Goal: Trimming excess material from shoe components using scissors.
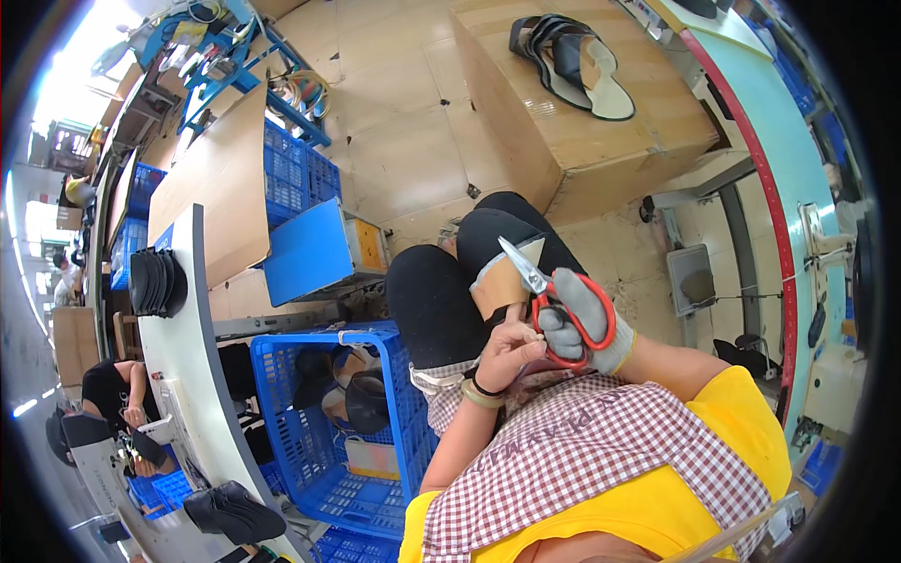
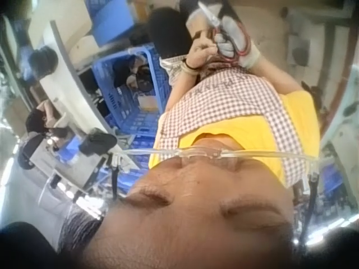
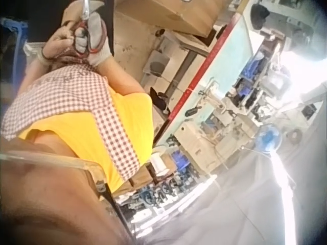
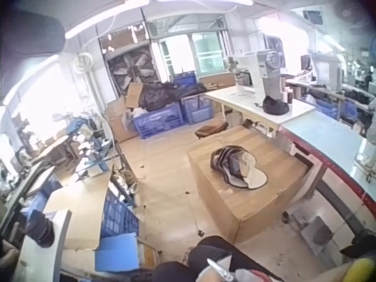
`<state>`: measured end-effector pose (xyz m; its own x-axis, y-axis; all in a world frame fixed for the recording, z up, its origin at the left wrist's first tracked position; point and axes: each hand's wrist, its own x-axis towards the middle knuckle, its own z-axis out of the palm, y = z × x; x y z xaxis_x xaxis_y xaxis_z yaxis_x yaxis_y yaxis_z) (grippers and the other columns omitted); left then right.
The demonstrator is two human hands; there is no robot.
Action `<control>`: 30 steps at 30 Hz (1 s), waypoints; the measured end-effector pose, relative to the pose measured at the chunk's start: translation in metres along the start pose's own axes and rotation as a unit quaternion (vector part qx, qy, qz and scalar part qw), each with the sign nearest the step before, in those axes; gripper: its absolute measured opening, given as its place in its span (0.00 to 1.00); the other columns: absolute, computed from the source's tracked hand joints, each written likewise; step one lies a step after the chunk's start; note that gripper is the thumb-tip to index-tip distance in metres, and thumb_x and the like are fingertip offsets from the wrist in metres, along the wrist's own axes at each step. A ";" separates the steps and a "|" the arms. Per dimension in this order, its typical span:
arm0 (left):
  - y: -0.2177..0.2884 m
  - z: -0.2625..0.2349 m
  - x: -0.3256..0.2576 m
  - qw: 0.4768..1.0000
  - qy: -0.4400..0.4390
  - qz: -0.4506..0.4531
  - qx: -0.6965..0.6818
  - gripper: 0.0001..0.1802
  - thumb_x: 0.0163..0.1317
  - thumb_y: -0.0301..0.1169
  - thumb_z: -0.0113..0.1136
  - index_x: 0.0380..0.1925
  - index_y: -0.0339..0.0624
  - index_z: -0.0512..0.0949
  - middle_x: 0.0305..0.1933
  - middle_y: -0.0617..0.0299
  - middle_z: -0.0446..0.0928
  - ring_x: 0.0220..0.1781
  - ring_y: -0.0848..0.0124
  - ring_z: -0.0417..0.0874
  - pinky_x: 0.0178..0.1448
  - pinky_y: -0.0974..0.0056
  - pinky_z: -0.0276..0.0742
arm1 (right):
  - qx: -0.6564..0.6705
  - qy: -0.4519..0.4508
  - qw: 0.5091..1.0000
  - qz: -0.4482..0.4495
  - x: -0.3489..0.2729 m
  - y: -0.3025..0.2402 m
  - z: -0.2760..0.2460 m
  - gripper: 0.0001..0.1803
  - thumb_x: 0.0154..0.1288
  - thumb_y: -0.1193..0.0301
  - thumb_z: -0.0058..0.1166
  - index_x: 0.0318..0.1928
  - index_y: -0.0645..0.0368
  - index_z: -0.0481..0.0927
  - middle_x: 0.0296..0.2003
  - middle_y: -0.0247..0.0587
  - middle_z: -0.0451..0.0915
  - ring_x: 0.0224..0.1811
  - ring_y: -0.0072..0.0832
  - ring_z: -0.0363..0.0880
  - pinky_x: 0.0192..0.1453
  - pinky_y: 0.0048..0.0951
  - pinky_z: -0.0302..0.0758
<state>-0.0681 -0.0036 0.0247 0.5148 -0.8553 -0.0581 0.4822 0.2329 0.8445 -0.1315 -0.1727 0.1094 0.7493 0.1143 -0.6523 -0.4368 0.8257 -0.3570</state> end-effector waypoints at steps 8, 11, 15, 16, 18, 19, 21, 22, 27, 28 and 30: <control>0.080 -0.058 -0.033 0.931 0.309 0.085 0.175 0.10 0.64 0.28 0.53 0.33 0.32 0.79 0.49 0.46 0.79 0.50 0.62 0.80 0.54 0.61 0.74 | -0.036 0.020 0.999 -0.029 0.001 -0.018 -0.027 0.21 0.68 0.45 0.46 0.44 0.48 0.68 0.22 0.28 0.70 0.13 0.15 0.60 0.14 0.15 0.59; 0.101 -0.096 -0.036 0.424 0.479 0.045 0.767 0.30 0.59 0.28 0.59 0.61 0.33 0.63 0.64 0.40 0.65 0.65 0.42 0.63 0.67 0.48 0.60 | -0.064 -0.003 0.997 -0.046 0.001 -0.020 -0.027 0.21 0.68 0.46 0.46 0.45 0.49 0.68 0.22 0.29 0.70 0.13 0.15 0.60 0.14 0.15 0.59; 0.102 -0.079 0.002 0.650 0.282 0.126 0.694 0.23 0.48 0.25 0.63 0.48 0.33 0.74 0.53 0.42 0.73 0.58 0.45 0.69 0.63 0.50 0.65 | -0.130 -0.059 0.985 -0.097 -0.009 -0.011 -0.049 0.23 0.67 0.46 0.48 0.49 0.50 0.69 0.23 0.29 0.71 0.15 0.15 0.64 0.15 0.16 0.61; 0.092 -0.069 0.019 0.717 0.199 0.129 0.656 0.21 0.44 0.26 0.66 0.42 0.34 0.77 0.48 0.45 0.76 0.53 0.48 0.73 0.59 0.52 0.69 | -0.186 -0.107 0.970 -0.115 -0.002 -0.017 -0.058 0.24 0.67 0.46 0.48 0.51 0.51 0.69 0.24 0.29 0.72 0.16 0.14 0.65 0.16 0.17 0.62; 0.057 -0.062 0.037 0.798 0.048 0.116 0.590 0.25 0.42 0.33 0.72 0.42 0.36 0.78 0.41 0.47 0.79 0.46 0.48 0.78 0.54 0.56 0.73 | -0.227 -0.088 0.959 -0.143 0.002 -0.011 -0.052 0.25 0.67 0.50 0.49 0.55 0.54 0.68 0.25 0.29 0.73 0.18 0.14 0.68 0.19 0.17 0.65; 0.039 -0.056 0.045 0.837 -0.011 -0.013 0.547 0.26 0.42 0.34 0.73 0.43 0.36 0.78 0.39 0.48 0.80 0.44 0.49 0.79 0.52 0.56 0.75 | -0.268 -0.111 0.944 -0.157 0.007 -0.008 -0.060 0.26 0.68 0.52 0.49 0.57 0.54 0.68 0.26 0.29 0.74 0.19 0.14 0.68 0.20 0.17 0.65; 0.031 -0.047 0.057 0.848 -0.108 -0.104 0.508 0.25 0.45 0.35 0.73 0.43 0.34 0.78 0.36 0.48 0.81 0.40 0.53 0.82 0.48 0.58 0.77 | -0.310 -0.107 0.931 -0.162 0.007 -0.016 -0.059 0.23 0.67 0.61 0.49 0.59 0.56 0.66 0.23 0.30 0.74 0.18 0.15 0.69 0.19 0.18 0.65; 0.039 -0.034 0.062 0.840 -0.152 -0.068 0.517 0.24 0.47 0.34 0.72 0.43 0.34 0.78 0.35 0.49 0.82 0.39 0.56 0.83 0.46 0.59 0.78 | -0.310 -0.098 0.928 -0.181 0.005 -0.026 -0.062 0.23 0.67 0.61 0.49 0.59 0.56 0.66 0.23 0.30 0.74 0.18 0.15 0.69 0.19 0.18 0.65; 0.093 0.013 0.052 0.993 -0.113 -0.034 -0.018 0.11 0.56 0.30 0.65 0.37 0.36 0.80 0.38 0.59 0.81 0.41 0.67 0.82 0.46 0.63 0.76 | -0.165 -0.114 0.929 -0.312 0.030 -0.074 -0.073 0.23 0.64 0.67 0.50 0.58 0.64 0.68 0.28 0.42 0.78 0.25 0.26 0.77 0.30 0.26 0.75; 0.093 0.016 0.055 0.976 -0.196 0.078 -0.046 0.15 0.58 0.33 0.63 0.41 0.34 0.78 0.26 0.49 0.78 0.23 0.63 0.79 0.28 0.64 0.75 | -0.116 -0.151 0.931 -0.311 0.043 -0.072 -0.054 0.22 0.65 0.67 0.52 0.56 0.63 0.69 0.35 0.44 0.81 0.33 0.26 0.81 0.38 0.27 0.78; 0.102 0.043 0.067 0.938 -0.276 0.098 -0.185 0.15 0.59 0.35 0.63 0.41 0.37 0.78 0.25 0.46 0.78 0.18 0.63 0.77 0.20 0.64 0.70 | -0.106 -0.266 0.919 -0.270 0.082 -0.066 -0.028 0.21 0.67 0.64 0.51 0.56 0.61 0.69 0.53 0.47 0.75 0.53 0.33 0.77 0.56 0.33 0.76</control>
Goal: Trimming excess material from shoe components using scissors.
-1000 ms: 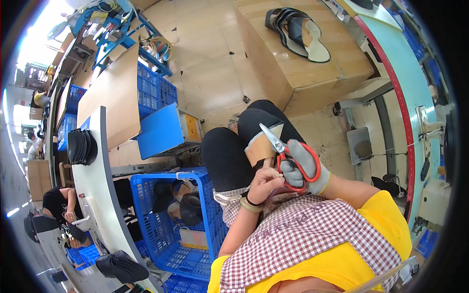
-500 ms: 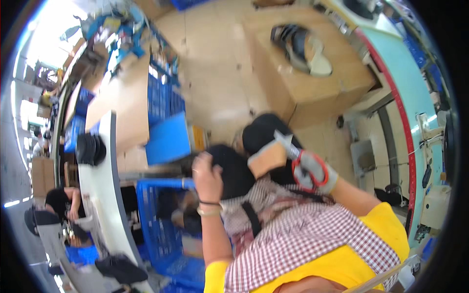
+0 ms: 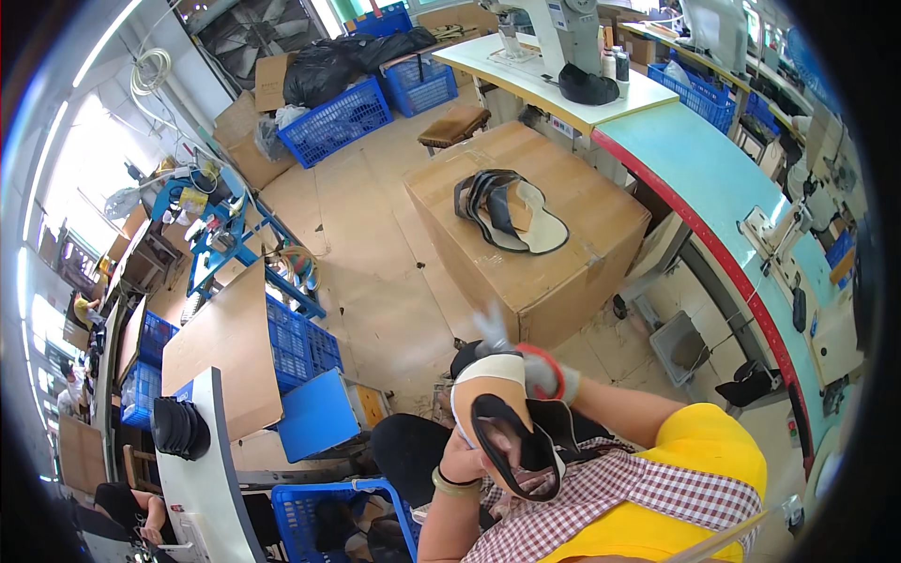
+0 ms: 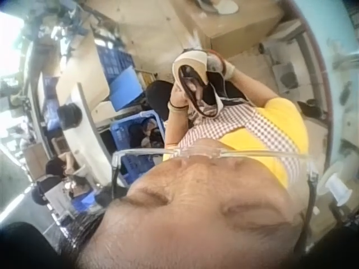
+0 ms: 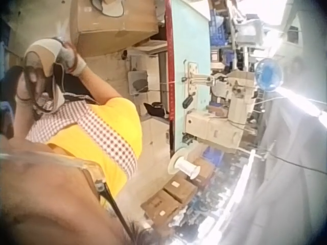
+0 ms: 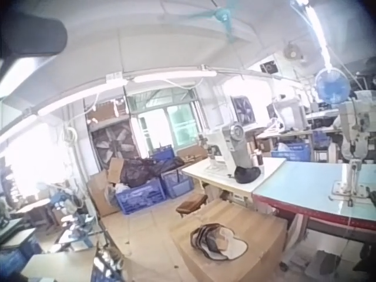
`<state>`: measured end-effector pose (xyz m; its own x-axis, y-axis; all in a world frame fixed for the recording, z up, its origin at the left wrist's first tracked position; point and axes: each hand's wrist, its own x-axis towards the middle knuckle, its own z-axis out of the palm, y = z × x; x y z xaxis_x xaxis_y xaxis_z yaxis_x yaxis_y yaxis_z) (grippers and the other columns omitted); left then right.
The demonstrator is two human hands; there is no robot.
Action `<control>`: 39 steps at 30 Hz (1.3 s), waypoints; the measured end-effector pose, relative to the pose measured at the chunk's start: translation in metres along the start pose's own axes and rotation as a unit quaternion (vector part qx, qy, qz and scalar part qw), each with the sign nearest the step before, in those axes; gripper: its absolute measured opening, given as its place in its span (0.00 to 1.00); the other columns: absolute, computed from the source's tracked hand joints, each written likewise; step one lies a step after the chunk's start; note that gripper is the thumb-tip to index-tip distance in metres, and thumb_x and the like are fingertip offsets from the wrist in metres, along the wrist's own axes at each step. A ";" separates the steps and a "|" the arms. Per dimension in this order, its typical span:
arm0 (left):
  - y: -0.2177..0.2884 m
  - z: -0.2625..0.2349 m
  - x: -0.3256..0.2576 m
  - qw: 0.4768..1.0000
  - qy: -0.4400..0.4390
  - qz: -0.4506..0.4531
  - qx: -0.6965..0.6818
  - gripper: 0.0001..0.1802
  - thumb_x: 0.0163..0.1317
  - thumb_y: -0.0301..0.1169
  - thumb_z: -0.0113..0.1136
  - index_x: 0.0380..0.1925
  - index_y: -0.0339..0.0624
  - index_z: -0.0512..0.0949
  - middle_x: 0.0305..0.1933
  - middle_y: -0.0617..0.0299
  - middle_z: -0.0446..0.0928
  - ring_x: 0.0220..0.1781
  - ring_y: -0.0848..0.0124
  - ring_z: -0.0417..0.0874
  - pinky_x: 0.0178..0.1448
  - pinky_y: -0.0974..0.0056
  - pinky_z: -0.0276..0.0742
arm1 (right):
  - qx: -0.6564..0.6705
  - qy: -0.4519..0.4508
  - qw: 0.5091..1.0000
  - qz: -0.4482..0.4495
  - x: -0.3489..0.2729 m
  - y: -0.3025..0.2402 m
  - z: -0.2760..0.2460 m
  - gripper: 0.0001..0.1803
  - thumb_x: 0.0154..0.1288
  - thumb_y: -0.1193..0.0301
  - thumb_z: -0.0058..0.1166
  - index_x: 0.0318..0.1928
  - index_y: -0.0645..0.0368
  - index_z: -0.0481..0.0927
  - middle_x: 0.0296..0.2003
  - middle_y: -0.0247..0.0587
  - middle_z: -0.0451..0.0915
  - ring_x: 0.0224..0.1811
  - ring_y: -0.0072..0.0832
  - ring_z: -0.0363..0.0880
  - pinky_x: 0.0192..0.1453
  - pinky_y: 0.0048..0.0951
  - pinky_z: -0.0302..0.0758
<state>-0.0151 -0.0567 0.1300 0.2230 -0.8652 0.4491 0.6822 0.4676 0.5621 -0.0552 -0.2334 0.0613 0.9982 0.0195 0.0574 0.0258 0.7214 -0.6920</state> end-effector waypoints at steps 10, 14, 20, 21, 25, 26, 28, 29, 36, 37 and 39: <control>0.032 -0.023 -0.051 0.871 0.375 -0.020 0.316 0.17 0.57 0.22 0.60 0.48 0.29 0.75 0.45 0.54 0.80 0.47 0.64 0.82 0.49 0.63 0.78 | -0.229 0.082 0.970 -0.009 0.003 -0.043 0.007 0.27 0.59 0.60 0.58 0.57 0.59 0.72 0.46 0.44 0.79 0.46 0.31 0.80 0.49 0.31 0.76; 0.011 -0.125 -0.087 0.556 0.314 -0.096 0.764 0.22 0.53 0.22 0.60 0.51 0.39 0.75 0.38 0.53 0.80 0.43 0.52 0.81 0.48 0.58 0.77 | -0.626 0.263 0.732 -0.053 -0.008 -0.054 0.020 0.26 0.54 0.60 0.61 0.52 0.56 0.75 0.36 0.49 0.81 0.39 0.40 0.82 0.43 0.34 0.76; 0.025 -0.101 0.042 0.599 0.338 -0.019 0.725 0.29 0.54 0.24 0.61 0.59 0.40 0.70 0.55 0.48 0.71 0.51 0.50 0.78 0.52 0.58 0.76 | -0.617 0.437 0.605 -0.248 -0.009 -0.078 -0.021 0.24 0.52 0.63 0.64 0.49 0.57 0.77 0.31 0.50 0.79 0.34 0.40 0.80 0.41 0.34 0.75; 0.034 -0.069 0.067 0.689 0.313 0.018 0.653 0.30 0.56 0.25 0.61 0.61 0.38 0.67 0.61 0.47 0.67 0.54 0.52 0.77 0.54 0.58 0.75 | -0.594 0.483 0.598 -0.237 -0.012 -0.103 -0.020 0.25 0.52 0.62 0.64 0.49 0.58 0.76 0.31 0.48 0.78 0.33 0.37 0.80 0.40 0.32 0.75; 0.058 -0.018 0.086 0.738 0.183 0.098 0.642 0.31 0.58 0.24 0.60 0.62 0.36 0.65 0.68 0.48 0.60 0.57 0.58 0.75 0.56 0.60 0.75 | -0.305 0.598 0.682 -0.289 0.020 -0.165 -0.108 0.27 0.55 0.63 0.64 0.54 0.62 0.74 0.36 0.38 0.78 0.37 0.26 0.76 0.43 0.27 0.73; 0.058 -0.019 0.085 0.726 0.165 0.107 0.659 0.29 0.57 0.23 0.60 0.61 0.36 0.67 0.67 0.48 0.61 0.57 0.59 0.75 0.55 0.62 0.75 | -0.310 0.597 0.681 -0.288 0.020 -0.175 -0.135 0.27 0.55 0.63 0.64 0.54 0.62 0.74 0.36 0.38 0.78 0.37 0.26 0.76 0.43 0.27 0.73; 0.055 -0.040 0.058 0.696 0.207 0.079 0.683 0.25 0.57 0.23 0.60 0.57 0.35 0.70 0.65 0.48 0.64 0.56 0.60 0.76 0.54 0.62 0.75 | -0.370 0.604 0.637 -0.305 0.013 -0.186 -0.204 0.29 0.55 0.62 0.64 0.56 0.61 0.74 0.38 0.36 0.78 0.38 0.21 0.75 0.43 0.24 0.73; 0.056 -0.055 0.031 0.655 0.255 0.048 0.710 0.22 0.57 0.23 0.59 0.54 0.34 0.73 0.63 0.48 0.66 0.55 0.61 0.77 0.54 0.62 0.75 | -0.373 0.599 0.640 -0.302 0.014 -0.183 -0.222 0.29 0.55 0.62 0.64 0.56 0.61 0.74 0.38 0.36 0.78 0.38 0.21 0.75 0.43 0.24 0.73; 0.080 -0.103 -0.238 0.453 0.695 0.013 0.558 0.13 0.66 0.28 0.53 0.48 0.36 0.77 0.40 0.60 0.79 0.36 0.74 0.79 0.34 0.73 0.75 | -0.472 0.664 0.565 -0.134 0.034 -0.176 -0.285 0.33 0.50 0.56 0.66 0.53 0.64 0.76 0.42 0.48 0.81 0.44 0.34 0.79 0.50 0.32 0.73; 0.082 -0.108 -0.272 0.435 0.736 0.034 0.517 0.13 0.66 0.30 0.53 0.47 0.36 0.77 0.39 0.61 0.78 0.34 0.75 0.78 0.32 0.74 0.74 | -0.443 0.687 0.550 -0.172 0.028 -0.180 -0.299 0.33 0.49 0.56 0.65 0.52 0.64 0.76 0.43 0.50 0.81 0.45 0.37 0.80 0.51 0.34 0.73; 0.080 -0.095 -0.334 0.340 0.810 0.028 0.477 0.11 0.65 0.30 0.55 0.44 0.36 0.77 0.35 0.62 0.76 0.30 0.75 0.77 0.26 0.75 0.73 | -0.439 0.695 0.553 -0.138 0.042 -0.171 -0.292 0.32 0.50 0.56 0.65 0.51 0.64 0.77 0.42 0.50 0.82 0.44 0.38 0.80 0.51 0.34 0.73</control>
<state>0.0313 0.2520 -0.0410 0.8357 0.5461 -0.0593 0.2809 -0.3321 0.9005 -0.0022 -0.5579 -0.0285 0.0132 -0.9980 0.0611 -0.4048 -0.0612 -0.9124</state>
